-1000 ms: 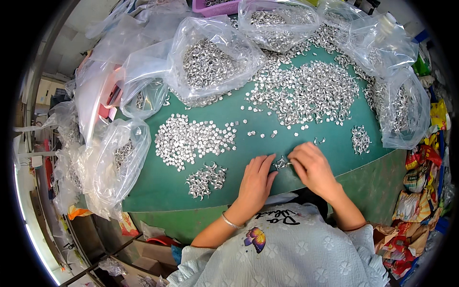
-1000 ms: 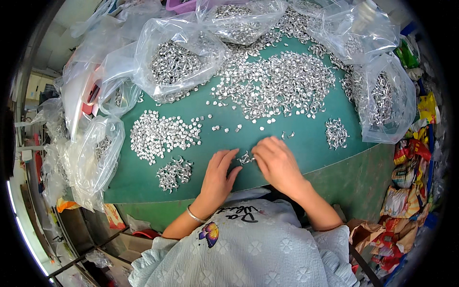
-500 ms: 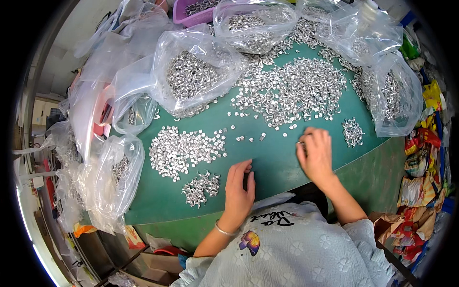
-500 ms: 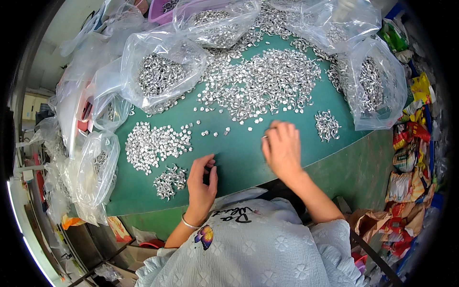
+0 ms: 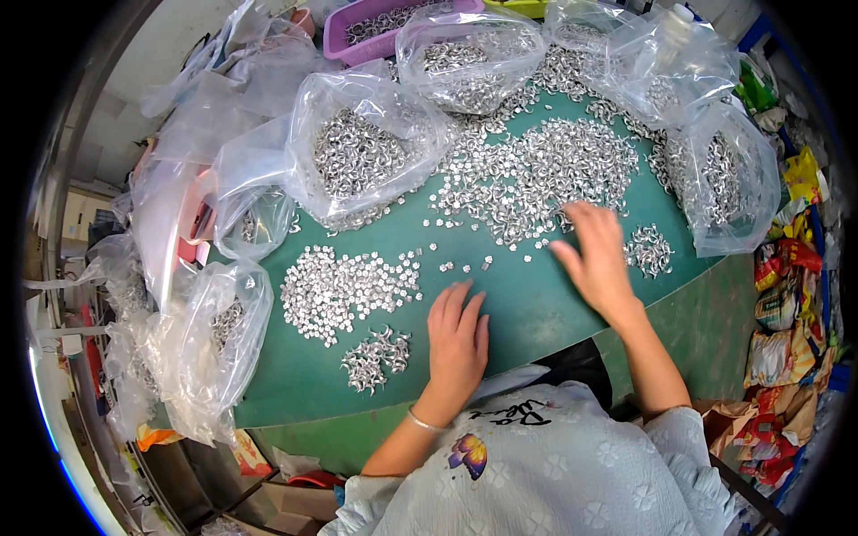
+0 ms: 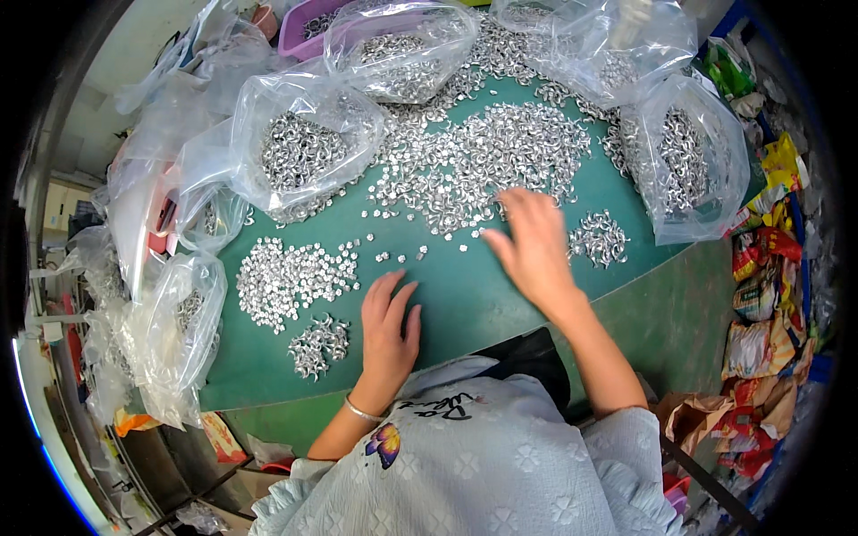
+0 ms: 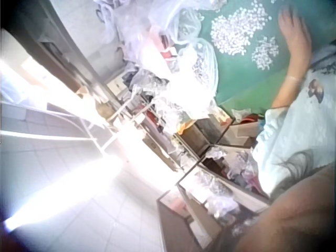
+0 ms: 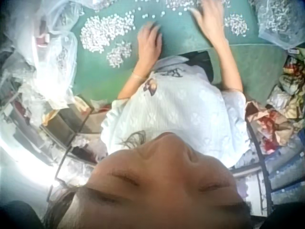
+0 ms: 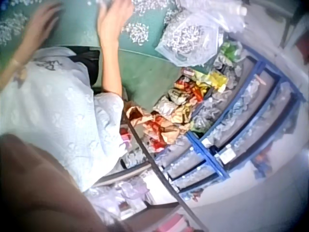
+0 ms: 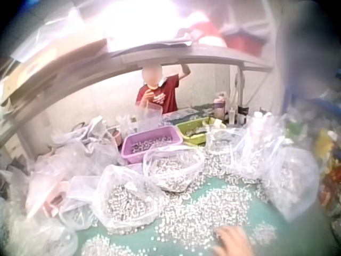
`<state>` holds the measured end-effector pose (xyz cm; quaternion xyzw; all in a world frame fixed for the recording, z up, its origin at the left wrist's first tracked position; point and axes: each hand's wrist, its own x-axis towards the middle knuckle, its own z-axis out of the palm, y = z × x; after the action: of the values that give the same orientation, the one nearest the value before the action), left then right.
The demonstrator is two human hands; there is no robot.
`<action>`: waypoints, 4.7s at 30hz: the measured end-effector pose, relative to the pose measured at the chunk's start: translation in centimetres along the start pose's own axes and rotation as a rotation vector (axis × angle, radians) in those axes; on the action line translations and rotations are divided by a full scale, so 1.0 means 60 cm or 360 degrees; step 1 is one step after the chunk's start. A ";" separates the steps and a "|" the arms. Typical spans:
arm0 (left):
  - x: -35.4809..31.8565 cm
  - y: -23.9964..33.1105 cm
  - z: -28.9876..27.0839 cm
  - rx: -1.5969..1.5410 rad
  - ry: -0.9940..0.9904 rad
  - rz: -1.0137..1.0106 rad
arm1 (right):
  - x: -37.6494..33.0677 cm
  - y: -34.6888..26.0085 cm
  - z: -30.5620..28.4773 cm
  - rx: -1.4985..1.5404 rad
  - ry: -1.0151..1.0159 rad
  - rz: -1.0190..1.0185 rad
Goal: The person sorts small metal components by hand, picking individual pieces from a large central pile on a green workbench and moving them into separate piles or towards plastic bags.
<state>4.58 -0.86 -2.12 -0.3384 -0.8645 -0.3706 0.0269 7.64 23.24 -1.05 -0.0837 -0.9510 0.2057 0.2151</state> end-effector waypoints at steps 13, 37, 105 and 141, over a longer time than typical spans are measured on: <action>0.004 0.001 0.013 -0.0012 -0.0223 -0.0025 | -0.052 -0.061 0.003 0.0295 -0.0799 -0.0480; 0.013 0.029 0.025 -0.0044 -0.0294 0.0134 | 0.031 -0.026 0.030 0.0144 -0.0114 -0.0185; -0.043 0.005 -0.033 0.0057 -0.0023 -0.0273 | -0.019 -0.095 0.033 0.0392 -0.0241 -0.0234; -0.042 -0.022 -0.015 -0.0286 0.0098 -0.0228 | -0.031 -0.144 0.043 0.0622 -0.0620 -0.0498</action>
<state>5.54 -3.53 -3.04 -0.2654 -0.8485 -0.4578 -0.0036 7.53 14.08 -0.19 0.1475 -0.9181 0.3613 0.0699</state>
